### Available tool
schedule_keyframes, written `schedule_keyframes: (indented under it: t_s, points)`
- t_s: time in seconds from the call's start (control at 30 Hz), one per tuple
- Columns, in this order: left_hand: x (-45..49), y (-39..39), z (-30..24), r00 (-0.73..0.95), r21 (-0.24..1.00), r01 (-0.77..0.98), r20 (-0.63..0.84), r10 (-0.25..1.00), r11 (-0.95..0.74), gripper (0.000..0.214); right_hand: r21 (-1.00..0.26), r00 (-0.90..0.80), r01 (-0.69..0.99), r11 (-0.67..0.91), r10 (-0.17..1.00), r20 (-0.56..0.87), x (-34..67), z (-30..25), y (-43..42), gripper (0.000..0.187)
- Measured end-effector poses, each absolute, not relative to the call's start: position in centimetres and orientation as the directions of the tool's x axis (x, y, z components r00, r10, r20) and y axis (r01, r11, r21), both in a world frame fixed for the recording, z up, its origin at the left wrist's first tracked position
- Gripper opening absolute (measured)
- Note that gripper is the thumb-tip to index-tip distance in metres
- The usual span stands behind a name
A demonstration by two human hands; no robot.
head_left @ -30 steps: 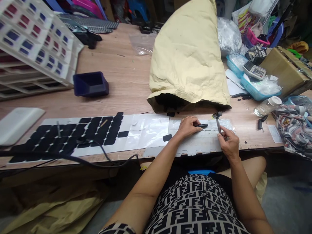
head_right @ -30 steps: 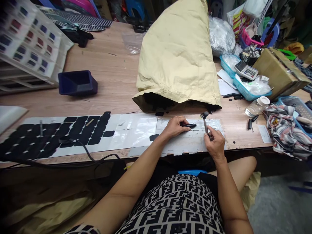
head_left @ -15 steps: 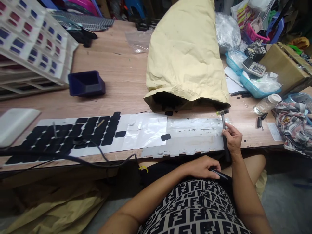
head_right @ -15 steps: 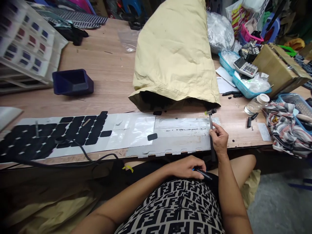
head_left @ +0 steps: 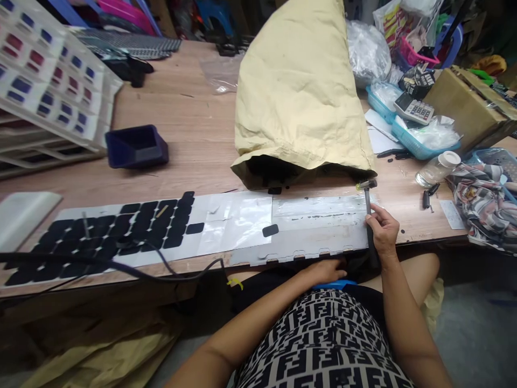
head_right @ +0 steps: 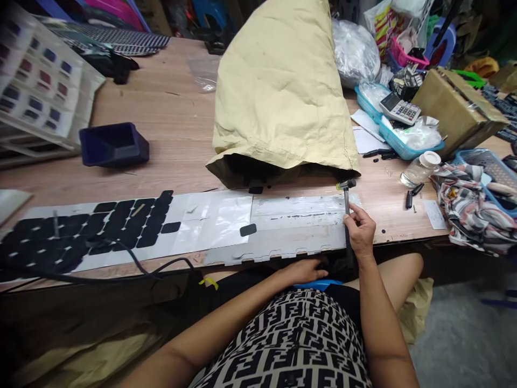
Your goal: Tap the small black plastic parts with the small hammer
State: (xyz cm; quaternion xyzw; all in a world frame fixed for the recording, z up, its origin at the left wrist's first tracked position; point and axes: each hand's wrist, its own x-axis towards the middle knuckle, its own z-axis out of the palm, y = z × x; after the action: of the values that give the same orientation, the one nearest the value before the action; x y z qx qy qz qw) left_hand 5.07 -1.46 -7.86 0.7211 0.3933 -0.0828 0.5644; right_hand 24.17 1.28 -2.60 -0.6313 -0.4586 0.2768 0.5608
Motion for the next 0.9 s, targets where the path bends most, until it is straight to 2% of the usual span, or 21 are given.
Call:
schedule_keyframes:
  t_s: [0.1, 0.17, 0.23, 0.27, 0.33, 0.37, 0.43, 0.53, 0.9]
  points:
    - [4.7, -0.6, -3.7, 0.914, 0.9, 0.379, -0.328, 0.238, -0.217, 0.031, -0.973, 0.509, 0.221, 0.061, 0.844, 0.169, 24.1, -2.6, 1.3, 0.04]
    - [4.6, 1.5, -0.9, 0.967, 0.951, 0.211, -0.17, 0.189, -0.225, 0.026, -0.978, 0.558, 0.196, 0.076, 0.811, 0.175, 24.0, -2.5, 1.4, 0.04]
    - [5.1, 4.7, 0.9, 0.938, 0.924, 0.216, -0.106, 0.331, -0.316, 0.022, -0.978, 0.58, 0.193, 0.082, 0.794, 0.181, 24.0, -2.4, 1.5, 0.04]
    - [5.6, 6.6, 1.4, 0.879, 0.871, 0.292, -0.081, 0.47, -0.396, 0.021, -0.977, 0.583, 0.198, 0.079, 0.792, 0.183, 24.0, -2.4, 1.5, 0.04]
    - [7.0, 10.5, 1.3, 0.656, 0.745, 0.505, -0.001, 0.755, -0.437, 0.024, -0.976, 0.581, 0.205, 0.069, 0.795, 0.178, 24.0, -2.4, 1.6, 0.04]
    - [7.8, 12.3, 1.0, 0.579, 0.691, 0.569, 0.047, 0.814, -0.445, 0.029, -0.977, 0.575, 0.202, 0.066, 0.8, 0.173, 24.1, -2.5, 1.6, 0.041]
    - [9.3, 15.3, 0.0, 0.527, 0.605, 0.64, 0.103, 0.844, -0.474, 0.035, -0.98, 0.56, 0.191, 0.061, 0.813, 0.16, 24.1, -2.6, 1.7, 0.043]
    - [10.7, 17.9, -1.5, 0.56, 0.541, 0.665, 0.094, 0.823, -0.515, 0.034, -0.982, 0.542, 0.177, 0.058, 0.827, 0.147, 24.2, -2.7, 1.7, 0.043]
    - [10.3, 18.2, -1.7, 0.615, 0.533, 0.629, 0.105, 0.782, -0.566, 0.014, -0.975, 0.519, 0.215, 0.059, 0.838, 0.165, 24.3, -2.7, 1.7, 0.043]
